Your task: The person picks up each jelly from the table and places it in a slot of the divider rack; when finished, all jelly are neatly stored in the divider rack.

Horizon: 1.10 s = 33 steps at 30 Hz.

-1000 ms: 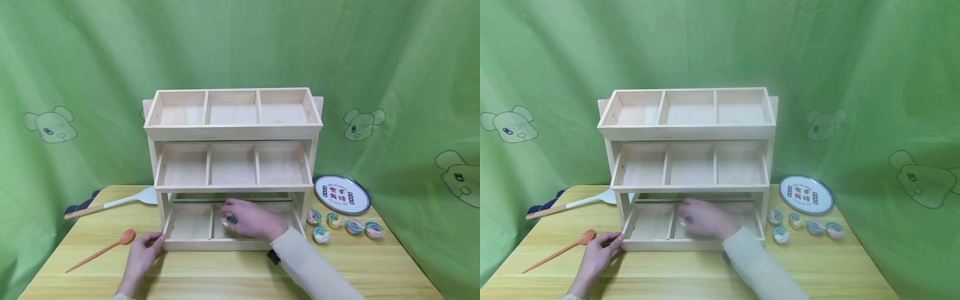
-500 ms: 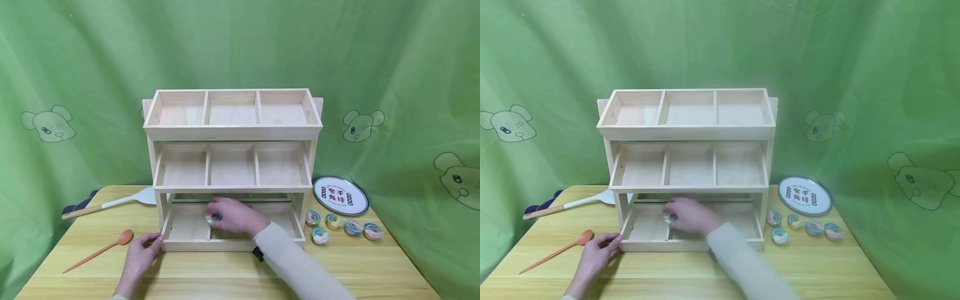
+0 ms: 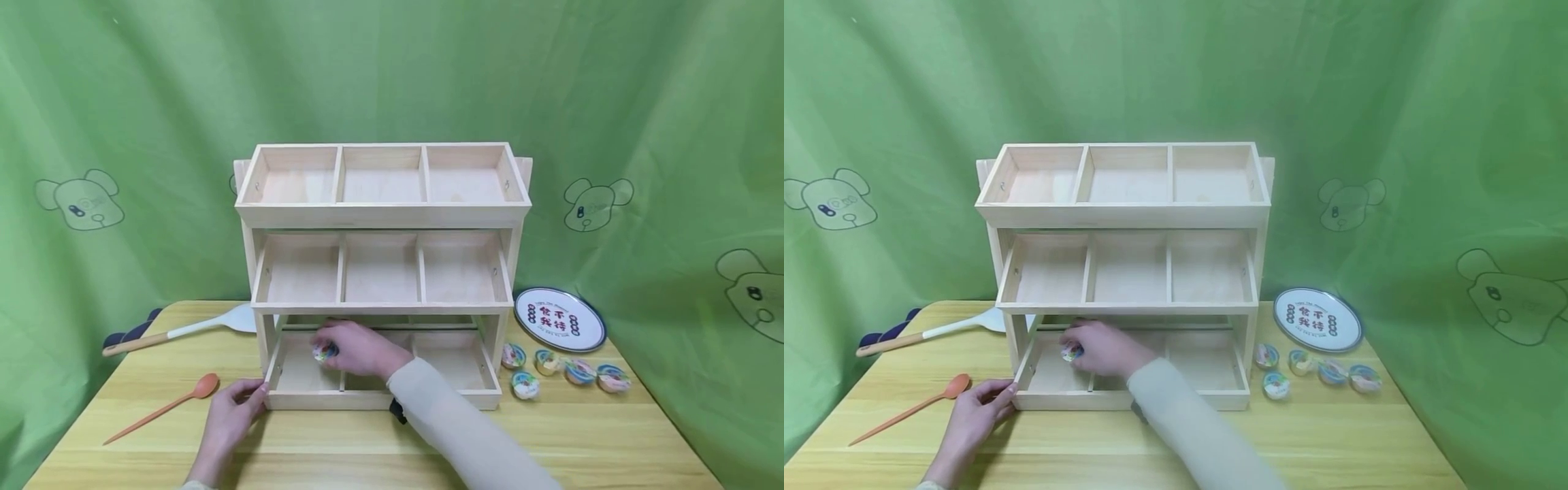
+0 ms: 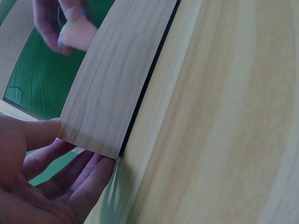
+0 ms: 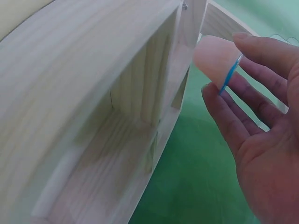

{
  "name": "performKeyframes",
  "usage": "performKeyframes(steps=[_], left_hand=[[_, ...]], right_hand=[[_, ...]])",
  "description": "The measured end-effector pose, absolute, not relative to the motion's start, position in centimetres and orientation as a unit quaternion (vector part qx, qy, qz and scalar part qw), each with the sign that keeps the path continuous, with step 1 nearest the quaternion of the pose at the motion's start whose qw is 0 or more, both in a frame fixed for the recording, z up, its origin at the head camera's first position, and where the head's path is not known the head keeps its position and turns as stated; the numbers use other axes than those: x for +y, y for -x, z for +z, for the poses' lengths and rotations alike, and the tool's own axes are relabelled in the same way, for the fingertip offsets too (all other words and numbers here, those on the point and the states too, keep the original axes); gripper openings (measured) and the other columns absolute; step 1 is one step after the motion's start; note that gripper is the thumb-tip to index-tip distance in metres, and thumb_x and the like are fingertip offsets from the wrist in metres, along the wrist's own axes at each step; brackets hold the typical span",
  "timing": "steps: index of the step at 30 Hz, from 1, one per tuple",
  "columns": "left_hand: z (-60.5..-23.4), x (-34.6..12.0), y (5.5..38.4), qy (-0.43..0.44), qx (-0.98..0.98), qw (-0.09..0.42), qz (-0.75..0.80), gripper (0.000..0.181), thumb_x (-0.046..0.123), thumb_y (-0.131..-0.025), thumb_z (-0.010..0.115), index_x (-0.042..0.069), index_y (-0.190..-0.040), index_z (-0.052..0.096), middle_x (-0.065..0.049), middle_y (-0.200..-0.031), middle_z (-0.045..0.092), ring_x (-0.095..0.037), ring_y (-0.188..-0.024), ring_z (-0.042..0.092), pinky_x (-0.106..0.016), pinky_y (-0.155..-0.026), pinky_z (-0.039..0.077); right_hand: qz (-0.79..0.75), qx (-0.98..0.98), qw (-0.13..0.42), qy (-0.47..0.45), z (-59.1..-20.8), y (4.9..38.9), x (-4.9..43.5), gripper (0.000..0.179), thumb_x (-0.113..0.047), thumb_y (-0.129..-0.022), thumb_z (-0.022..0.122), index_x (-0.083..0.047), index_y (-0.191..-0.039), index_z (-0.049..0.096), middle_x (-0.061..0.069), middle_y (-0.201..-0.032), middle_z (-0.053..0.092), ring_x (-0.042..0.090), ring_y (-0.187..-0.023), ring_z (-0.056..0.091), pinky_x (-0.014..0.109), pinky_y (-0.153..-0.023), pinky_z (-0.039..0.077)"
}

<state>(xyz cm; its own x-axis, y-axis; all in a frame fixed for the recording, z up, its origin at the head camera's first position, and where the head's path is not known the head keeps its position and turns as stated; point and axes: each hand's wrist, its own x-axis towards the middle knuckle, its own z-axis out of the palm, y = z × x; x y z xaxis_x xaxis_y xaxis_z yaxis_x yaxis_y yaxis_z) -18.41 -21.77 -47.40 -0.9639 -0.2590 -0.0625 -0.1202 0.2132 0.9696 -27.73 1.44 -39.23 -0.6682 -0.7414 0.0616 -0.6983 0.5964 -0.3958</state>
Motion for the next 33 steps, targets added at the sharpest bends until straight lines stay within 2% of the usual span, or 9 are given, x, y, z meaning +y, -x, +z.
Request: performKeyframes(steps=[9,23,33], left_hand=[[-47.4,-21.7,18.4,-0.12,-0.775,0.058,-0.618,0.028,0.004,-0.093,0.066,-0.011,-0.116,0.063,-0.021,-0.11,0.062,-0.02,-0.091,0.062,-0.024,-0.081,0.06],[-47.5,-21.9,18.5,-0.124,-0.776,0.056,-0.615,0.028,0.005,-0.093,0.066,-0.01,-0.116,0.063,-0.02,-0.11,0.063,-0.02,-0.091,0.062,-0.024,-0.081,0.06],[-47.6,-21.9,18.6,-0.126,-0.773,0.049,-0.62,0.028,0.005,-0.093,0.066,-0.009,-0.116,0.063,-0.019,-0.109,0.062,-0.02,-0.091,0.062,-0.024,-0.081,0.06]], right_hand=[[-0.223,0.892,0.075,0.386,-40.0,28.5,-0.6,0.047,-0.009,-0.086,0.075,-0.012,-0.131,0.062,-0.003,-0.113,0.059,0.014,-0.099,0.059,0.018,-0.089,0.052],[-0.203,0.896,0.086,0.386,-41.9,29.2,-4.0,0.041,-0.011,-0.086,0.076,-0.009,-0.125,0.064,-0.003,-0.109,0.062,0.008,-0.095,0.058,0.015,-0.086,0.051],[-0.19,0.893,0.102,0.394,-42.4,28.7,-5.0,0.036,-0.006,-0.085,0.074,-0.011,-0.119,0.066,-0.005,-0.108,0.065,0.006,-0.095,0.059,0.014,-0.085,0.052]])
